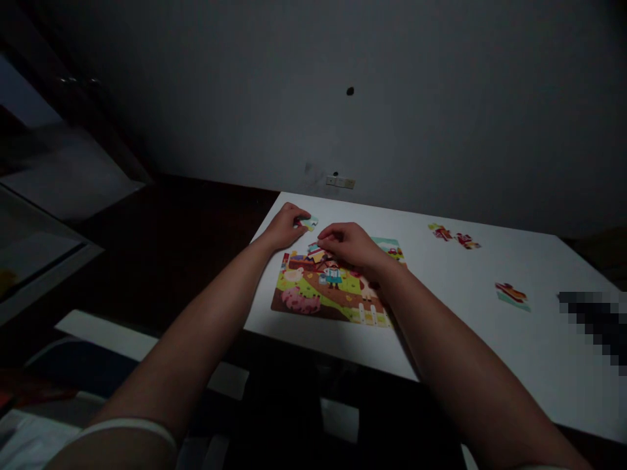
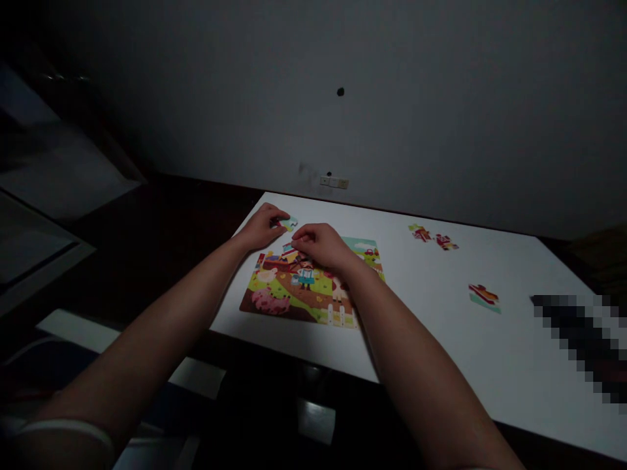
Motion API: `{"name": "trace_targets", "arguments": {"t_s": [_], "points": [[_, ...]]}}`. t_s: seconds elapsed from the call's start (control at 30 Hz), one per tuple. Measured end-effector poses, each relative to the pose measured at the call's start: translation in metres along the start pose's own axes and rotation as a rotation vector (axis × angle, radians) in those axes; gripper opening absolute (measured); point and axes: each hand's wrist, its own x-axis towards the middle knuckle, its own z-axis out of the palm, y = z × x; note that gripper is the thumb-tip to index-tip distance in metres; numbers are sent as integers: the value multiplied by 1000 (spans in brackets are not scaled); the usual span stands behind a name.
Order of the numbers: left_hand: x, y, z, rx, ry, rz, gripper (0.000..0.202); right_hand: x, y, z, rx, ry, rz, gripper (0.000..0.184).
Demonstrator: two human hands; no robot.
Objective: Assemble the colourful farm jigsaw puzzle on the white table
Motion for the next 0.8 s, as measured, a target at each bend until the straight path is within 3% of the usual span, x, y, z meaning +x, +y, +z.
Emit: {"name": "trace_targets", "arguments": {"t_s": [0.2, 0.53, 0.8], "points": [[-1, 0, 0, -31, 14, 2, 32, 1, -29, 10, -74, -26, -68, 17], [1, -1, -3, -29, 41, -62, 30, 32, -1, 46, -202, 94, -8, 20], [1, -5, -2, -7, 51, -67, 28, 25, -1, 43, -89, 106, 16, 21]]}}
